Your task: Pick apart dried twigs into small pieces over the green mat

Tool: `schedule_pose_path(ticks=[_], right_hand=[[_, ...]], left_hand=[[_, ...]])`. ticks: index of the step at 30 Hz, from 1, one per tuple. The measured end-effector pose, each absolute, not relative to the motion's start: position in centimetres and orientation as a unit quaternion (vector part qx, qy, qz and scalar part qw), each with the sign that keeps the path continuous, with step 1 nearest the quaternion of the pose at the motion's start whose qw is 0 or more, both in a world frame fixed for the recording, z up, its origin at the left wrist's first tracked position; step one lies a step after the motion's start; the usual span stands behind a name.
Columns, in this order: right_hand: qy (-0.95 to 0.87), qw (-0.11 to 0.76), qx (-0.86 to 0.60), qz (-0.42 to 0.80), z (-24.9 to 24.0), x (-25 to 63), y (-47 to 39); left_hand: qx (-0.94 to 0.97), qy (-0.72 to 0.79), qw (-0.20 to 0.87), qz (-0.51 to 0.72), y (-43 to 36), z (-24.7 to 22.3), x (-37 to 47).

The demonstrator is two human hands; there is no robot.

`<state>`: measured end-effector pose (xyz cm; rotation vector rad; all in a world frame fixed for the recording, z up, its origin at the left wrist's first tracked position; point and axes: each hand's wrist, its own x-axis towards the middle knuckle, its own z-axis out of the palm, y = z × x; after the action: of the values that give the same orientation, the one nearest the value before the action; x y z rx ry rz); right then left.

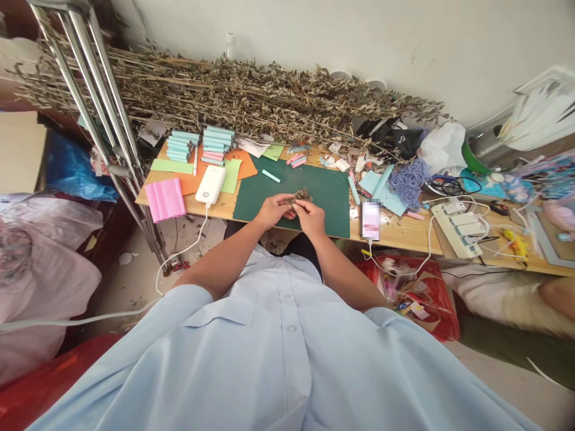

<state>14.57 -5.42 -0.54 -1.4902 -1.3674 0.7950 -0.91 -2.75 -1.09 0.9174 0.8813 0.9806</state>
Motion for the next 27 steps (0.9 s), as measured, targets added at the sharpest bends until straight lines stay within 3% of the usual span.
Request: schedule_pose_path(ticks=[12, 15, 21, 24, 27], right_hand=[[-0.689, 0.371, -0.59, 0.198, 0.5, 15.1, -5.6], [-0.645, 0.402, -0.611, 0.224, 0.4, 14.6, -5.5], [-0.374, 0.549, -0.605, 0.439, -1.0, 13.8, -4.6], [-0.333, 0.58, -0.593, 0.448, -1.4, 13.9, -4.2], [-0.422, 0.548, -0.596, 0.408, -1.3, 14.3, -4.4]], left_hand=[[0.416, 0.409, 0.697, 0.417, -2.7, -1.0, -1.0], [0.423, 0.408, 0.697, 0.411, -2.6, -1.0, -1.1], [0.386, 0.401, 0.718, 0.417, -2.6, -0.7, -1.3], [0.388, 0.392, 0.723, 0.416, -2.6, -0.6, -1.3], [0.41, 0.389, 0.72, 0.403, -2.7, -0.4, -1.2]])
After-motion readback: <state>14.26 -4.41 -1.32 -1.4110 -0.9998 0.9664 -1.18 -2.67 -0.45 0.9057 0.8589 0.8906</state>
